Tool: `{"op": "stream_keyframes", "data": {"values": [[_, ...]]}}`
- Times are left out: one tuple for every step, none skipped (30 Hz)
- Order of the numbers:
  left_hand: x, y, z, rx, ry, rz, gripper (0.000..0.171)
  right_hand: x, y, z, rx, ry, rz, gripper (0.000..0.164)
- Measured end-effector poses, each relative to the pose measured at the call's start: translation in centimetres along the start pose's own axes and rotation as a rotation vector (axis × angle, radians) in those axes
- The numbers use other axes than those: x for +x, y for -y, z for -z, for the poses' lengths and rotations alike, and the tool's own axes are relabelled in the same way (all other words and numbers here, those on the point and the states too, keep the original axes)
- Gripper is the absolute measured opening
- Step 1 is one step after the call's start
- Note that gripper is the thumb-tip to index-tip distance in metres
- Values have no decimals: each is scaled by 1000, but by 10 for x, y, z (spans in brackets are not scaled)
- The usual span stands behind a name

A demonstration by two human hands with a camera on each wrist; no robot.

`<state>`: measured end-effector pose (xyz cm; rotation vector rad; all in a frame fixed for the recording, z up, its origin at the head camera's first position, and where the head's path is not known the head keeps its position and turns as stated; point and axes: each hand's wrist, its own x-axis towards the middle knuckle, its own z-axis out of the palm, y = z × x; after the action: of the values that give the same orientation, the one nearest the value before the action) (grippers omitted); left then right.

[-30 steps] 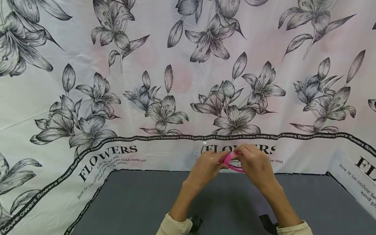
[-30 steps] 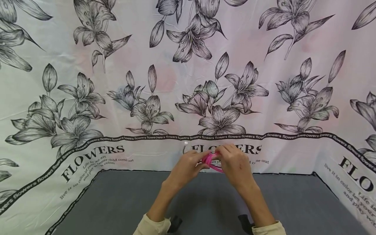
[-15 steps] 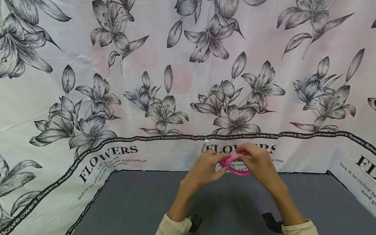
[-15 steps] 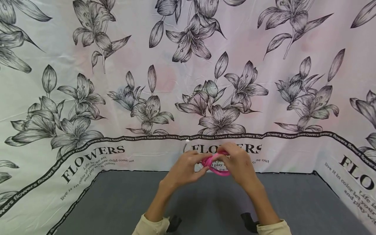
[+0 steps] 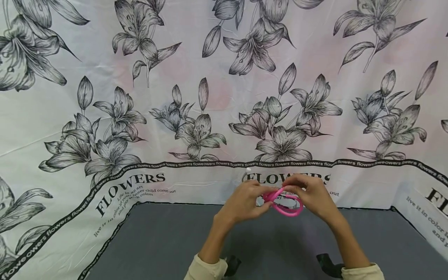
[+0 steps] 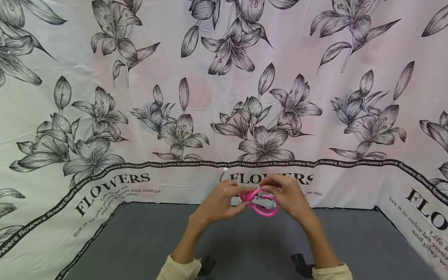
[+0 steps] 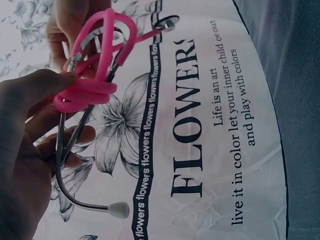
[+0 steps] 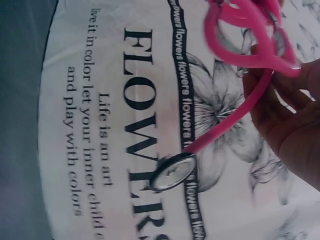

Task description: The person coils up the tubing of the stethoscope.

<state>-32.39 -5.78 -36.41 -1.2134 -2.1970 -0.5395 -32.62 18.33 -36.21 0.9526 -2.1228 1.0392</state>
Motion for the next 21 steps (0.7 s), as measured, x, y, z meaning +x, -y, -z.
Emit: {"op": "stream_keyframes", "data": {"values": [[0,0,0,-8,-7,2,36,0,-2,0,32,7,-23,15],[0,0,0,-19,-15,5,36,-1,-4,0,65,15,-55,13],[0,0,0,-32,-23,10,36,-1,-6,-1,104,22,-96,11],[0,-1,1,-47,-32,15,36,-2,-8,-1,145,29,-139,10],[0,0,1,-59,-36,20,35,-3,-11,0,183,37,-180,10],[0,0,0,-71,-40,23,35,-4,-13,0,207,45,-218,10],[0,1,0,-84,-41,26,35,-4,-15,0,226,56,-254,10],[0,1,0,-96,-42,29,35,-5,-17,0,240,66,-287,11],[-1,2,0,-105,-41,30,35,-5,-19,0,257,79,-309,12],[-1,3,0,-117,-40,31,35,-6,-22,0,271,94,-321,12],[-1,3,0,-126,-37,34,35,-6,-23,-1,287,111,-328,13],[-1,3,0,-132,-35,37,35,-6,-25,-1,300,126,-332,13],[-1,3,0,-137,-33,41,35,-7,-26,-2,320,138,-334,13],[-1,3,0,-145,-30,46,35,-7,-28,-2,342,147,-332,13],[-1,3,0,-155,-29,52,35,-7,-29,-3,363,155,-329,14],[-1,3,0,-172,-29,60,35,-7,-30,-3,378,158,-328,14],[-1,3,1,-184,-30,67,36,-7,-30,-4,389,160,-327,15],[-1,3,1,-192,-35,72,36,-7,-30,-4,397,159,-329,15],[-1,3,1,-200,-43,78,36,-6,-30,-4,405,157,-334,15],[-1,3,1,-208,-53,83,37,-6,-30,-5,409,156,-339,16],[-1,3,2,-206,-65,88,37,-6,-30,-5,416,155,-344,17]]}}
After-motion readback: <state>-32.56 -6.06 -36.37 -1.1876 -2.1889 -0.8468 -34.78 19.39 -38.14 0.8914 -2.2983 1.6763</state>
